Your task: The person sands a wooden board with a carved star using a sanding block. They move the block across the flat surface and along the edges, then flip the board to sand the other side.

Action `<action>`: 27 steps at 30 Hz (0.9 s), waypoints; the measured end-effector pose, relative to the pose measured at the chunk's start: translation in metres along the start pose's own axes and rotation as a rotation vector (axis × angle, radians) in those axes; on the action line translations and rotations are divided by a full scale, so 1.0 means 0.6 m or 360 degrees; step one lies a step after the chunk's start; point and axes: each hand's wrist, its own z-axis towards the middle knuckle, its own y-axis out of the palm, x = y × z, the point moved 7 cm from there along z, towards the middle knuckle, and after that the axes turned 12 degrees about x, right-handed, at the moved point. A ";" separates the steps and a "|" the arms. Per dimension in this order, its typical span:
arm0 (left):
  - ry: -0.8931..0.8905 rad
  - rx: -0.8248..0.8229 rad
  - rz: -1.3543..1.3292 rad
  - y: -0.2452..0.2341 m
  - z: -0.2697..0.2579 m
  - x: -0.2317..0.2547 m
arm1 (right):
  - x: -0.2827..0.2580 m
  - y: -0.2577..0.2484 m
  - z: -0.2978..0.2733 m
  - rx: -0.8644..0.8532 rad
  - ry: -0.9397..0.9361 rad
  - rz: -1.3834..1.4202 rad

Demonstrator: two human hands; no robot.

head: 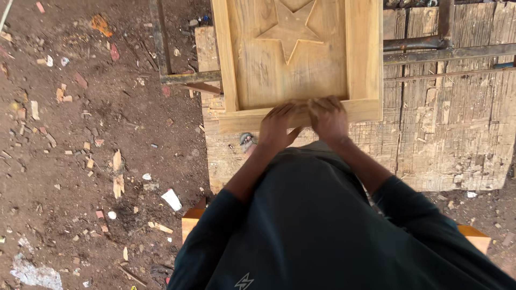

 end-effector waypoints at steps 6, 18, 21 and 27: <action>-0.0431 0.0236 -0.0272 -0.066 -0.122 -0.050 | -0.011 0.006 -0.001 0.0018 0.0223 0.0166; -0.0522 0.0955 0.0516 -0.144 -0.250 -0.122 | -0.013 0.020 -0.007 -0.0115 0.0185 0.0093; -0.0462 0.0971 0.0594 -0.134 -0.191 -0.140 | -0.019 0.046 0.000 -0.0250 0.0068 -0.0019; -0.0618 0.0642 0.0495 -0.089 -0.098 -0.167 | -0.029 0.066 0.001 -0.0428 -0.0085 0.0028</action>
